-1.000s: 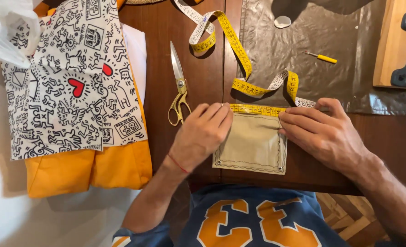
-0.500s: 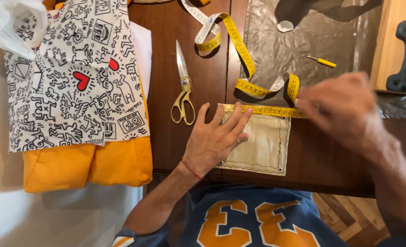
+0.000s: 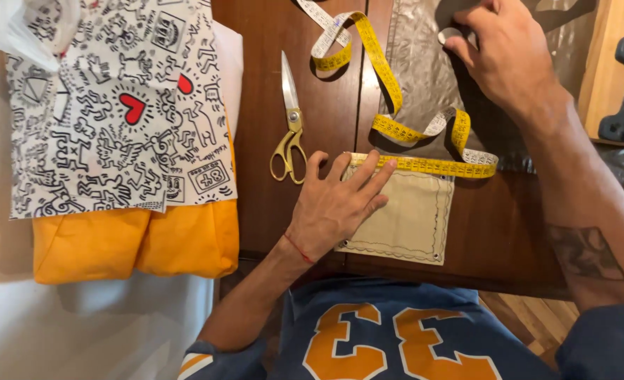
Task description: Measuring, marking, and using a hand press to attach hardware to a leather piece.
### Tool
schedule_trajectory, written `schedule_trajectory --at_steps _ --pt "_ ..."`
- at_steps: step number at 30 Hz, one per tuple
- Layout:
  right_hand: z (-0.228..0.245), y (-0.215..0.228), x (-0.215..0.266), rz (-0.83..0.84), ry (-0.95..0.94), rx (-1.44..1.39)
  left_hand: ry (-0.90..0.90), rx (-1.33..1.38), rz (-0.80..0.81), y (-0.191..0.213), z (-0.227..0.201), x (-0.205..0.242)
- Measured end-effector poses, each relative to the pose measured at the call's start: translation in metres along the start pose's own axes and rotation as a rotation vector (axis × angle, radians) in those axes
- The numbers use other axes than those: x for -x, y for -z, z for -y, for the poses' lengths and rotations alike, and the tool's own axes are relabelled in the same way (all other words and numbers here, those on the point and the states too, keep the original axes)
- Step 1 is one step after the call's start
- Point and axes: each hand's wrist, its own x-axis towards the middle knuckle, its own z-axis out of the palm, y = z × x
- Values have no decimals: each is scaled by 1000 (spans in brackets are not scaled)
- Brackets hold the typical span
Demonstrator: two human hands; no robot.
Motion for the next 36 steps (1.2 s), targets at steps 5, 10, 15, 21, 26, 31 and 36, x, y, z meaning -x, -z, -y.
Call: schedule_trajectory --at_steps 5,10,15,21,26,31,36 --pt "1 5 -16 195 -137 -106 23 33 -16 -4 1 2" --pt "114 88 36 -4 -291 -900 45 58 -24 -8 -1 4" --pt "151 47 88 329 -507 -864 35 31 -17 -8 1 2" --pt "156 27 103 309 -562 -881 49 30 40 -5 -3 6" --pt "156 21 106 324 -585 -861 64 27 39 -3 -2 4" --pt "159 22 105 309 -594 -854 66 34 24 -2 -2 2" --pt "157 19 104 318 -618 -853 63 27 50 0 -1 1"
